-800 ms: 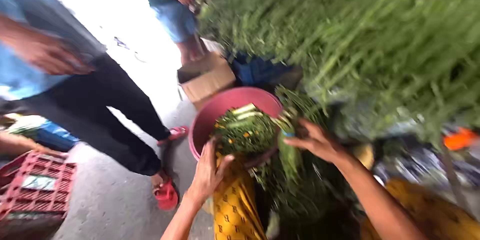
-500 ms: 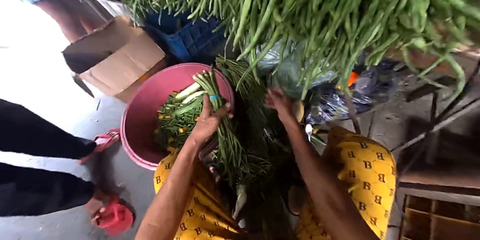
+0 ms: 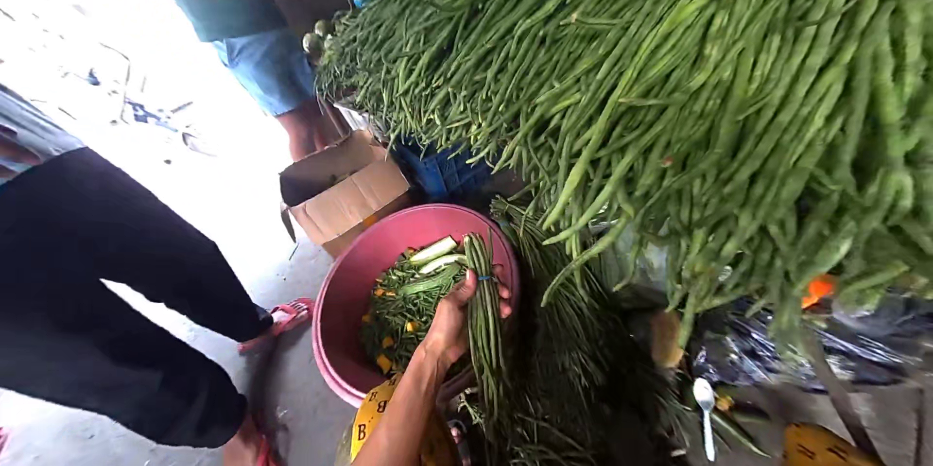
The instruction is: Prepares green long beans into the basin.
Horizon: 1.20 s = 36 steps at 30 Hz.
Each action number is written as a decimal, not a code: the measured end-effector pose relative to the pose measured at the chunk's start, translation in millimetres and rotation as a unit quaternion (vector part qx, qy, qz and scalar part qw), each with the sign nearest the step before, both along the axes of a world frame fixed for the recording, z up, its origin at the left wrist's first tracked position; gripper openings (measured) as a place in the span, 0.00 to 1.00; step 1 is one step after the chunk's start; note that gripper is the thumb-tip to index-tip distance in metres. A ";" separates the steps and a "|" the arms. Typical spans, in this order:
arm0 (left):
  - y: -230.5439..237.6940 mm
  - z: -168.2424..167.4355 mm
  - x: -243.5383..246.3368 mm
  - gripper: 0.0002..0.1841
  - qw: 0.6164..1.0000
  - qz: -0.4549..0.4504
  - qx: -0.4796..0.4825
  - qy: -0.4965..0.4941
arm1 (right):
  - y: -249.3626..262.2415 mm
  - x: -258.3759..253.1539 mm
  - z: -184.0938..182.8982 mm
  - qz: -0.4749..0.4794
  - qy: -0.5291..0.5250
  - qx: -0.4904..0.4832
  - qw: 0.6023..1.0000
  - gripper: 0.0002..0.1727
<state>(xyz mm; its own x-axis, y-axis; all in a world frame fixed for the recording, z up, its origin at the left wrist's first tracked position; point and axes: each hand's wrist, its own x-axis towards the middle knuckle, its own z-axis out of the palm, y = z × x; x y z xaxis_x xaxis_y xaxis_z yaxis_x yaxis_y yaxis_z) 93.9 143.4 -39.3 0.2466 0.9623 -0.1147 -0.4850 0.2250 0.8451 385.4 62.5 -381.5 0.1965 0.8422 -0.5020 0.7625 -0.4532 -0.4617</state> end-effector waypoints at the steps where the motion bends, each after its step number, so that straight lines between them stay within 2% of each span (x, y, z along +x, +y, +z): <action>1: -2.0 0.6 1.5 0.29 1.000 0.005 -0.010 -0.003 | -4.4 -3.0 -6.5 -0.008 -0.003 0.030 1.000 0.33; 4: -6.3 1.0 5.0 0.29 1.000 0.014 -0.023 0.015 | -17.8 -24.8 25.4 -0.015 -0.019 0.014 1.000 0.33; 5: -7.8 -1.1 6.7 0.26 0.999 0.012 -0.006 0.042 | -25.3 -34.1 28.4 -0.046 -0.026 0.028 0.998 0.33; 8: -13.8 -7.2 17.5 0.17 0.982 0.014 0.062 0.178 | -33.6 -58.7 84.6 -0.142 0.002 0.006 0.990 0.29; 10: -20.1 -14.1 24.6 0.16 0.957 -0.012 0.099 0.272 | -32.8 -78.3 133.6 -0.208 0.099 0.049 0.972 0.27; 12: -25.5 -14.7 30.2 0.21 0.919 -0.064 0.136 0.365 | -17.5 -90.9 172.3 -0.272 0.264 0.136 0.916 0.26; 14: -33.0 -11.6 33.3 0.27 0.877 -0.106 0.142 0.447 | -5.4 -92.9 222.8 -0.242 0.385 0.159 0.876 0.23; 16: -36.9 -11.8 33.1 0.31 0.841 -0.130 0.146 0.504 | 0.2 -88.1 264.2 -0.172 0.410 0.166 0.880 0.22; 18: -34.9 -14.7 29.4 0.31 0.811 -0.149 0.169 0.541 | 1.6 -80.4 286.6 -0.121 0.410 0.162 0.890 0.27; 22: -31.7 -19.0 26.2 0.30 0.769 -0.192 0.192 0.579 | -3.7 -78.4 284.8 -0.134 0.429 0.126 0.885 0.21; 26: -34.5 -26.0 27.5 0.28 0.744 -0.230 0.195 0.595 | -6.6 -86.1 266.0 -0.074 0.394 0.137 0.906 0.32; 28: -35.1 -27.5 31.2 0.28 0.723 -0.244 0.202 0.614 | -5.9 -88.6 258.4 -0.070 0.389 0.156 0.905 0.33; 32: -38.5 -31.6 40.9 0.28 0.661 -0.266 0.230 0.663 | -10.7 -91.6 249.2 -0.101 0.395 0.158 0.899 0.28; 36: -42.9 -40.3 50.8 0.26 0.592 -0.264 0.286 0.706 | -13.5 -97.9 236.4 -0.142 0.398 0.140 0.895 0.28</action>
